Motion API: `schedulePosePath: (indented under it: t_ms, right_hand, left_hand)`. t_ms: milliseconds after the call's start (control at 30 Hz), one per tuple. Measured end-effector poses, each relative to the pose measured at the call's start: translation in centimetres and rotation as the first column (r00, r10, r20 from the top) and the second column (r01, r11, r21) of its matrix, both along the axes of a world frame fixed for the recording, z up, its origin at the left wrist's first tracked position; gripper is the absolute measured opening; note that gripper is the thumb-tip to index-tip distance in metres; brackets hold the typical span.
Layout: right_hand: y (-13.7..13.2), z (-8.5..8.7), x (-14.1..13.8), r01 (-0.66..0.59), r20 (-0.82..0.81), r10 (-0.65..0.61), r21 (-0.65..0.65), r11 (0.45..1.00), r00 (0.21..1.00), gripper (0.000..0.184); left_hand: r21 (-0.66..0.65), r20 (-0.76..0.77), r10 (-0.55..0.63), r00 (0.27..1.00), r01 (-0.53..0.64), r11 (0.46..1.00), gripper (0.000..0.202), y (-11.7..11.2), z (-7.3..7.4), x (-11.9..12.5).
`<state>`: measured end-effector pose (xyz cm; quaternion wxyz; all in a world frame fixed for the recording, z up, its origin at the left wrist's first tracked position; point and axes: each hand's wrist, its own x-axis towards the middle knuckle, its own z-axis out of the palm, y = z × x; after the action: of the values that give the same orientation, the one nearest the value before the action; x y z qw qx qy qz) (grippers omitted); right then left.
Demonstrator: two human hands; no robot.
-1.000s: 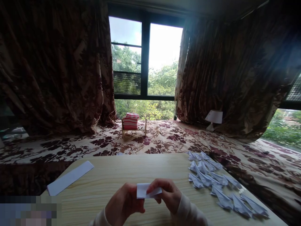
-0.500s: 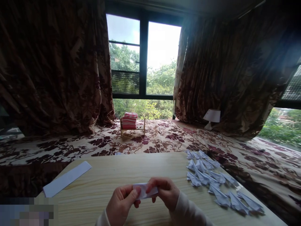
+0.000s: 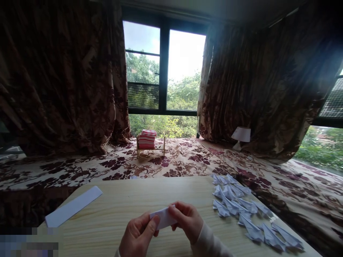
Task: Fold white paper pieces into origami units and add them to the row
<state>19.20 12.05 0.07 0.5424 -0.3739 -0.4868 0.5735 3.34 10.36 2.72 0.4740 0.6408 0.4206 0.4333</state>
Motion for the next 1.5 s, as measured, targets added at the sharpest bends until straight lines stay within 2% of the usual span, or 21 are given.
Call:
schedulePosePath:
  t_ms: [133,267,433,700,833,933,1133,1200,1333,1500]
  right_hand:
    - [-0.1,0.1,0.3,0.073,0.099,-0.086,0.124,0.990,0.991,0.042]
    - [-0.6,0.4,0.4,0.065,0.209,-0.107,0.201,0.977,0.972,0.039]
    - [-1.2,0.5,0.0,0.065,0.339,-0.159,0.274,0.960,0.927,0.033]
    - [-1.2,0.5,-0.5,0.012,0.317,-0.069,0.179,0.984,0.946,0.028]
    - [-1.3,0.5,-0.7,0.049,0.384,-0.141,0.240,0.970,0.912,0.020]
    - [-0.7,0.3,-0.1,0.094,0.360,-0.179,0.242,0.966,0.916,0.019]
    - [0.7,0.4,2.5,0.165,0.338,-0.233,0.219,0.962,0.912,0.024]
    - [0.4,0.5,2.3,0.100,0.353,-0.168,0.204,0.974,0.920,0.025]
    - [-0.6,0.6,0.8,-0.017,0.403,-0.073,0.214,0.977,0.912,0.020]
    - [-1.0,0.3,0.3,-0.033,0.420,-0.081,0.255,0.966,0.904,0.019]
  left_hand:
    - [-0.066,0.036,-0.050,0.998,0.053,0.996,0.035,0.3,-0.2,0.1]
    - [-0.122,0.078,-0.074,0.994,0.084,0.989,0.032,0.4,-0.1,0.2]
    - [-0.062,0.029,-0.043,0.999,0.045,0.997,0.030,0.5,-0.4,0.3]
    - [0.118,-0.124,0.036,0.992,-0.021,0.993,0.027,-0.2,0.0,0.5]
    - [0.163,-0.193,0.055,0.980,-0.024,0.986,0.026,-0.1,0.2,0.6]
    - [0.188,-0.216,0.073,0.974,-0.032,0.982,0.025,0.5,-0.1,0.3]
    - [0.209,-0.087,0.268,0.960,-0.245,0.947,0.020,1.9,-0.1,-1.3]
    - [0.247,-0.098,0.226,0.969,-0.197,0.949,0.016,1.7,0.2,-1.3]
    - [0.293,-0.270,0.055,0.961,0.027,0.956,0.019,0.4,-0.2,-0.1]
    - [0.437,-0.375,0.182,0.909,0.000,0.900,0.028,-0.7,-1.4,0.9]
